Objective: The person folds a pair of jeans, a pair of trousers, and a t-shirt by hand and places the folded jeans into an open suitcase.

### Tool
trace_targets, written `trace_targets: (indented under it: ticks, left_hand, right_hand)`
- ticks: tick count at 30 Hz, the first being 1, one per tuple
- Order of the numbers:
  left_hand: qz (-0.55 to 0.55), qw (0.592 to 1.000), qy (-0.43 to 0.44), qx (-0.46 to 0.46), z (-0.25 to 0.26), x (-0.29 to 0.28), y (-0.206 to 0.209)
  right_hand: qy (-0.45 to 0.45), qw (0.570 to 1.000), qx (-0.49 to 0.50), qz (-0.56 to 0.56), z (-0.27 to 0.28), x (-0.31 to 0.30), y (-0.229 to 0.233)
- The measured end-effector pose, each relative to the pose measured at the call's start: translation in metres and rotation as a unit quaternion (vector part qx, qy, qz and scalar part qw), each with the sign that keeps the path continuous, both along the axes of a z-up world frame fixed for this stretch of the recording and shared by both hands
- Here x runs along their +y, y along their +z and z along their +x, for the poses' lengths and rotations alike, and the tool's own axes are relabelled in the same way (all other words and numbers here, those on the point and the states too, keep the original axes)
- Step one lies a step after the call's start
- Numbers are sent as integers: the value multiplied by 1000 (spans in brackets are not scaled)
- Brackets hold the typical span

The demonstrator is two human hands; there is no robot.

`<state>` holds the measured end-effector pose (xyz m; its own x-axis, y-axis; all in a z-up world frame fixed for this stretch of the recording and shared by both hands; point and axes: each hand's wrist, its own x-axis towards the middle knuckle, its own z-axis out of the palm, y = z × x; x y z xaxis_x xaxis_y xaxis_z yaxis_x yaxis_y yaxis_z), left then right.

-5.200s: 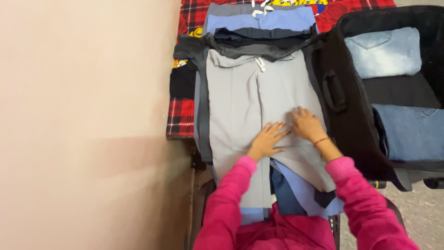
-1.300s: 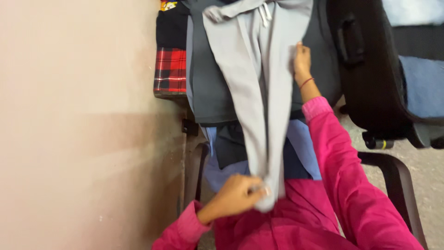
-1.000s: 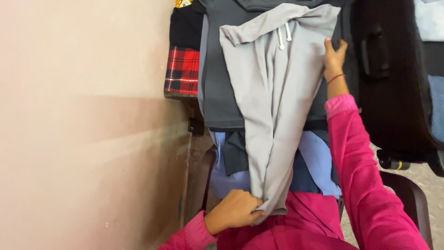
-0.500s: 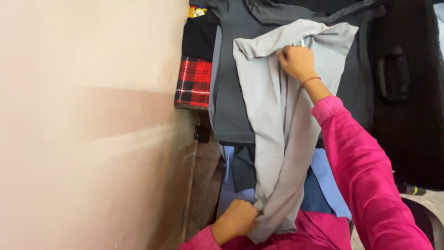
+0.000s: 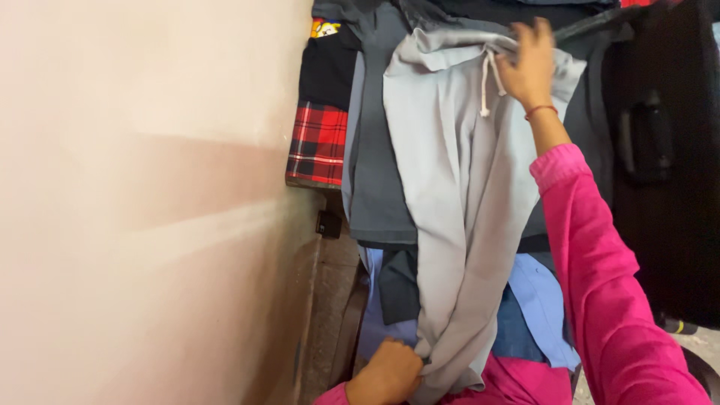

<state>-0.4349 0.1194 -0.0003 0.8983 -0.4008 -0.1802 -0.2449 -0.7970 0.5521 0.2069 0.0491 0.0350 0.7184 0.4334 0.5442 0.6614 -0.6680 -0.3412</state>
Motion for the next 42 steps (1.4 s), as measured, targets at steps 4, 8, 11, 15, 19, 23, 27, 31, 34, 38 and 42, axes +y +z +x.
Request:
trace_targets:
  ticks: [4, 8, 11, 15, 19, 23, 27, 31, 34, 38, 42]
  left_hand:
    - [16, 1000, -11, 19, 3, -2, 1]
    - [21, 1000, -8, 19, 3, -1, 5]
    - [20, 1000, -5, 24, 4, -2, 9]
    - [-1, 1000, 10, 14, 4, -1, 9]
    - [-9, 999, 19, 28, 5, 0, 5]
    - [-9, 999, 11, 29, 6, -1, 5]
    - [10, 999, -11, 44, 7, -2, 8]
    - [-13, 998, 3, 54, 4, -2, 11]
    - [6, 998, -14, 59, 6, -6, 14]
    - [20, 997, -18, 71, 6, -11, 9]
    - [14, 998, -8, 53, -1, -7, -5]
  right_hand:
    - [-216, 963, -15, 159, -2, -68, -31]
    - [-226, 958, 119, 128, -13, -119, -53]
    - [-177, 974, 127, 58, -13, -123, -59]
    - [-175, 962, 167, 128, -7, -108, -56]
    - [-100, 944, 208, 236, 4, -104, -35]
    - [-209, 965, 1, 160, -10, -75, 12]
    - [-67, 984, -74, 146, -42, -8, 63]
    - [78, 992, -15, 96, -65, 63, 54]
    - [103, 988, -2, 114, -83, 120, 28]
    - [56, 997, 55, 19, -104, 171, 1]
    - [17, 997, 27, -77, -114, 188, -31]
